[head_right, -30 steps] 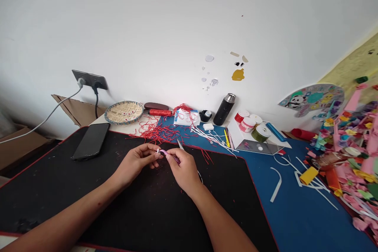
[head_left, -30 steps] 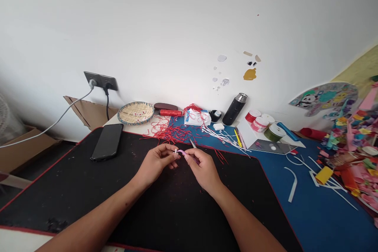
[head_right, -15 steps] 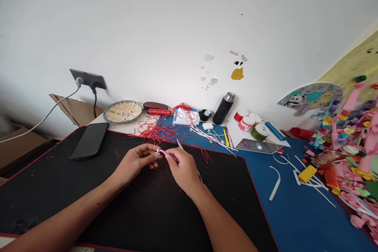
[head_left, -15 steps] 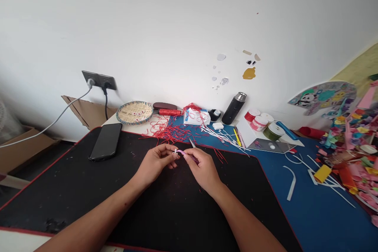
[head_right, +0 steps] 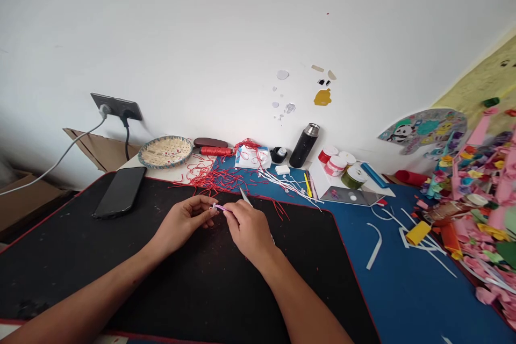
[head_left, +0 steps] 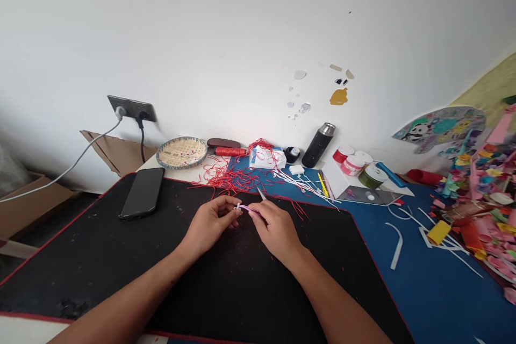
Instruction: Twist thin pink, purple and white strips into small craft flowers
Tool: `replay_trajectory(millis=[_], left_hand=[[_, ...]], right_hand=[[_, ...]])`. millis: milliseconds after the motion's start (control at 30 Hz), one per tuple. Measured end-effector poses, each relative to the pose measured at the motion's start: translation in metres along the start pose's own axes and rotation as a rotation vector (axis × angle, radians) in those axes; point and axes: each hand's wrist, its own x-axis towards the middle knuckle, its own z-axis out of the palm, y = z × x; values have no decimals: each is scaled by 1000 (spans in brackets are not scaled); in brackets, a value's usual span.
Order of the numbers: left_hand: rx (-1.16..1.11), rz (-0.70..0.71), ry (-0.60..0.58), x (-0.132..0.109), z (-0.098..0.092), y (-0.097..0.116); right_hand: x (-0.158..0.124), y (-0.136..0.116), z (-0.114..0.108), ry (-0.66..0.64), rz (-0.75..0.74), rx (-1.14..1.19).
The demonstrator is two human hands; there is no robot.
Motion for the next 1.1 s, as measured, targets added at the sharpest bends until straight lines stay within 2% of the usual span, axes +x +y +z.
replay_trajectory(millis=[467,833,1100], left_hand=[[34,-46,-50,1,-1,-1],[97,-55,-122,1,-3,-1],[176,-69,-196,3,-10,-4]], right_hand=[[0,1,-3,-83,-38,-177],[3,-2,-13,-178,-73,-412],[3,3,-14,-186,-113,-396]])
